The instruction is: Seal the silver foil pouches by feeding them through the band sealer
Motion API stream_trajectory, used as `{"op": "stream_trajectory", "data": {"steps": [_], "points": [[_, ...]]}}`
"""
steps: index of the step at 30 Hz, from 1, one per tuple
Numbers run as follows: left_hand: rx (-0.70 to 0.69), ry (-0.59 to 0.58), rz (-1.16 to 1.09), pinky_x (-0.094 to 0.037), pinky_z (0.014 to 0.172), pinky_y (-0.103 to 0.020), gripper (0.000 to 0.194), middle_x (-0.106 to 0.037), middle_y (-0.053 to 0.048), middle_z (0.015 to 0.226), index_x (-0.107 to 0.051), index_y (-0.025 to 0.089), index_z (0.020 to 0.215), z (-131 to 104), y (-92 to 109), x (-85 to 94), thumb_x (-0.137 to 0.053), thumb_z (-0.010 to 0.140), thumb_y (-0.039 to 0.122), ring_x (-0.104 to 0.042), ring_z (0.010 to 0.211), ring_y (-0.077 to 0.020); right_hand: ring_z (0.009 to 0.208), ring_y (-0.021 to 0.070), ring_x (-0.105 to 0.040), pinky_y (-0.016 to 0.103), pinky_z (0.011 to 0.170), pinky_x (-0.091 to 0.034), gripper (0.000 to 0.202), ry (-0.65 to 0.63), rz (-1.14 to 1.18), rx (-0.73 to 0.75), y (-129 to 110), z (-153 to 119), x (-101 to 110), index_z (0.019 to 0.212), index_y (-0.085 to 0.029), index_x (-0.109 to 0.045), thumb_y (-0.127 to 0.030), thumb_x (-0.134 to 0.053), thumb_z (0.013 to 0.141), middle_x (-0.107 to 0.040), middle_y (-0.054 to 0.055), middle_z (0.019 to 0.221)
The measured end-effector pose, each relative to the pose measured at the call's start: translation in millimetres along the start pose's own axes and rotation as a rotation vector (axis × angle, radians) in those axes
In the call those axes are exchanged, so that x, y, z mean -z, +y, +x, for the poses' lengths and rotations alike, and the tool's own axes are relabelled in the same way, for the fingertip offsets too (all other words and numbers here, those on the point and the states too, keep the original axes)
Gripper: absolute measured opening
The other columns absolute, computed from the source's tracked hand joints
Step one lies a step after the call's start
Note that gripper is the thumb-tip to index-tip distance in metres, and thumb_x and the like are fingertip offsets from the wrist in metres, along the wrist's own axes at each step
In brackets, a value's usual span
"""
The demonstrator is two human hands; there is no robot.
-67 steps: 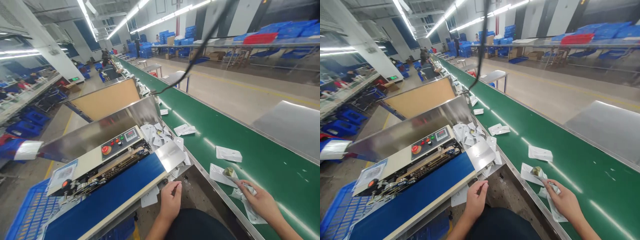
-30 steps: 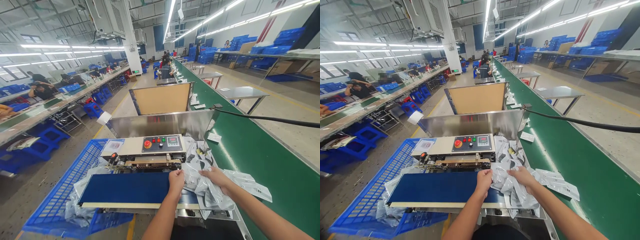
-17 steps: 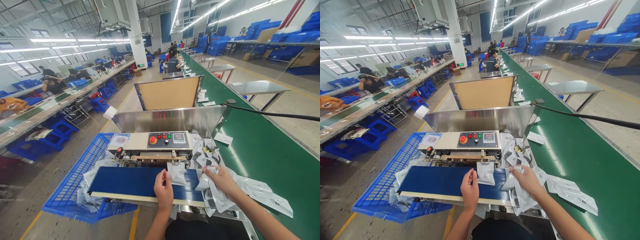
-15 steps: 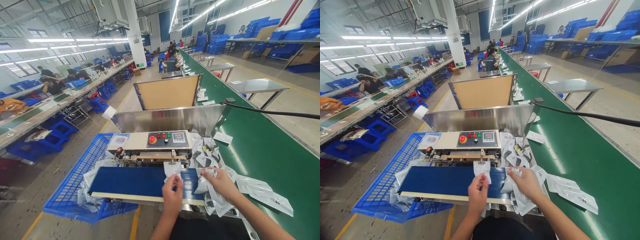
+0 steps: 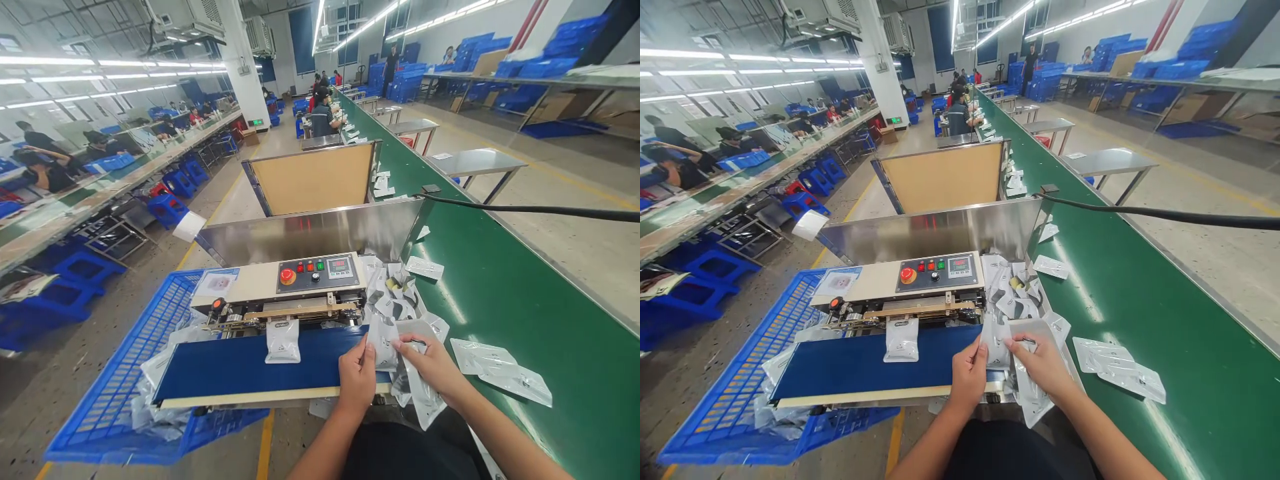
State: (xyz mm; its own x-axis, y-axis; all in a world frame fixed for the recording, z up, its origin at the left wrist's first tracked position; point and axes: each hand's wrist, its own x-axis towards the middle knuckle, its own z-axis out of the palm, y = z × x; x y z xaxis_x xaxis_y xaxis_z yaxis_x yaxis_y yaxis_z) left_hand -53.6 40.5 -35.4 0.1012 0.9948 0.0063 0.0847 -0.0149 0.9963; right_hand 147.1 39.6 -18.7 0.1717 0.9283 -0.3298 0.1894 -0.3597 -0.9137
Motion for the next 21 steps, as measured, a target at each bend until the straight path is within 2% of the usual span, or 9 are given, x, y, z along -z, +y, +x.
{"op": "stream_trajectory", "data": {"steps": [3, 5, 8, 10, 13, 16, 19, 21], "points": [[-0.079, 0.125, 0.068, -0.057, 0.111, -0.046, 0.046, -0.083, -0.013, 0.125, -0.086, 0.021, 0.124, 6.8, -4.0, -10.4, -0.060, 0.106, 0.054, -0.075, 0.122, -0.0336, 0.058, 0.0218, -0.063, 0.029, 0.052, -0.050, 0.051, -0.017, -0.037, -0.013, 9.7, 0.7, -0.9, 0.091, -0.025, -0.082, -0.072, -0.085, 0.072, -0.063, -0.001, 0.056], [-0.064, 0.163, 0.072, -0.061, 0.100, -0.041, 0.041, -0.086, -0.013, 0.110, -0.090, 0.021, 0.104, 14.5, -8.3, -15.7, -0.063, 0.103, 0.052, -0.079, 0.107, -0.0315, 0.056, 0.0201, -0.060, 0.028, 0.050, -0.046, 0.052, 0.011, -0.061, -0.023, 13.1, 3.8, 4.1, 0.091, -0.023, -0.081, -0.072, -0.084, 0.072, -0.060, -0.002, 0.054], [0.163, 0.242, 0.008, -0.059, 0.071, -0.031, 0.047, -0.080, -0.007, 0.074, -0.084, 0.018, 0.072, 28.4, -17.9, -20.7, -0.070, 0.094, 0.058, -0.074, 0.074, -0.0253, 0.059, 0.0207, -0.063, 0.028, 0.053, -0.047, 0.052, 0.069, -0.057, -0.102, 14.2, 15.5, 10.9, 0.087, -0.021, -0.078, -0.071, -0.081, 0.072, -0.066, 0.000, 0.059], [0.302, 0.297, -0.040, -0.052, 0.061, -0.029, 0.051, -0.071, -0.004, 0.059, -0.079, 0.017, 0.063, 37.8, -25.0, -21.2, -0.076, 0.086, 0.062, -0.067, 0.062, -0.0222, 0.066, 0.0227, -0.069, 0.030, 0.057, -0.051, 0.050, 0.057, -0.014, -0.164, 10.7, 27.2, 8.8, 0.084, -0.021, -0.076, -0.068, -0.082, 0.069, -0.074, 0.003, 0.068], [0.341, 0.342, -0.061, -0.049, 0.057, -0.028, 0.053, -0.069, -0.004, 0.057, -0.079, 0.015, 0.063, 50.1, -32.8, -14.2, -0.079, 0.081, 0.064, -0.065, 0.059, -0.0214, 0.075, 0.0269, -0.074, 0.033, 0.064, -0.056, 0.043, -0.023, 0.044, -0.236, -1.8, 43.5, -5.8, 0.081, -0.021, -0.076, -0.060, -0.086, 0.066, -0.081, 0.008, 0.080], [0.344, 0.377, -0.069, -0.052, 0.061, -0.029, 0.053, -0.074, -0.007, 0.064, -0.083, 0.012, 0.072, 56.8, -34.5, 6.7, -0.079, 0.080, 0.065, -0.069, 0.064, -0.0233, 0.081, 0.0294, -0.077, 0.035, 0.069, -0.059, 0.037, -0.083, 0.038, -0.269, -17.9, 50.2, -21.6, 0.075, -0.023, -0.076, -0.058, -0.086, 0.068, -0.084, 0.010, 0.085], [0.335, 0.427, -0.073, -0.059, 0.074, -0.033, 0.055, -0.083, -0.013, 0.086, -0.086, 0.011, 0.088, 49.4, -30.9, 38.4, -0.080, 0.081, 0.065, -0.077, 0.083, -0.0286, 0.093, 0.0309, -0.078, 0.036, 0.076, -0.060, 0.038, -0.048, -0.003, -0.190, -29.1, 44.9, -25.2, 0.076, -0.024, -0.078, -0.061, -0.084, 0.073, -0.086, 0.010, 0.094], [0.271, 0.536, -0.028, -0.062, 0.087, -0.038, 0.059, -0.084, -0.018, 0.111, -0.086, 0.011, 0.106, 33.8, -26.3, 56.4, -0.080, 0.083, 0.065, -0.079, 0.100, -0.0320, 0.095, 0.0313, -0.078, 0.036, 0.078, -0.060, 0.044, 0.019, -0.004, -0.146, -33.2, 36.4, -22.0, 0.086, -0.022, -0.082, -0.064, -0.084, 0.074, -0.086, 0.011, 0.097]]}}
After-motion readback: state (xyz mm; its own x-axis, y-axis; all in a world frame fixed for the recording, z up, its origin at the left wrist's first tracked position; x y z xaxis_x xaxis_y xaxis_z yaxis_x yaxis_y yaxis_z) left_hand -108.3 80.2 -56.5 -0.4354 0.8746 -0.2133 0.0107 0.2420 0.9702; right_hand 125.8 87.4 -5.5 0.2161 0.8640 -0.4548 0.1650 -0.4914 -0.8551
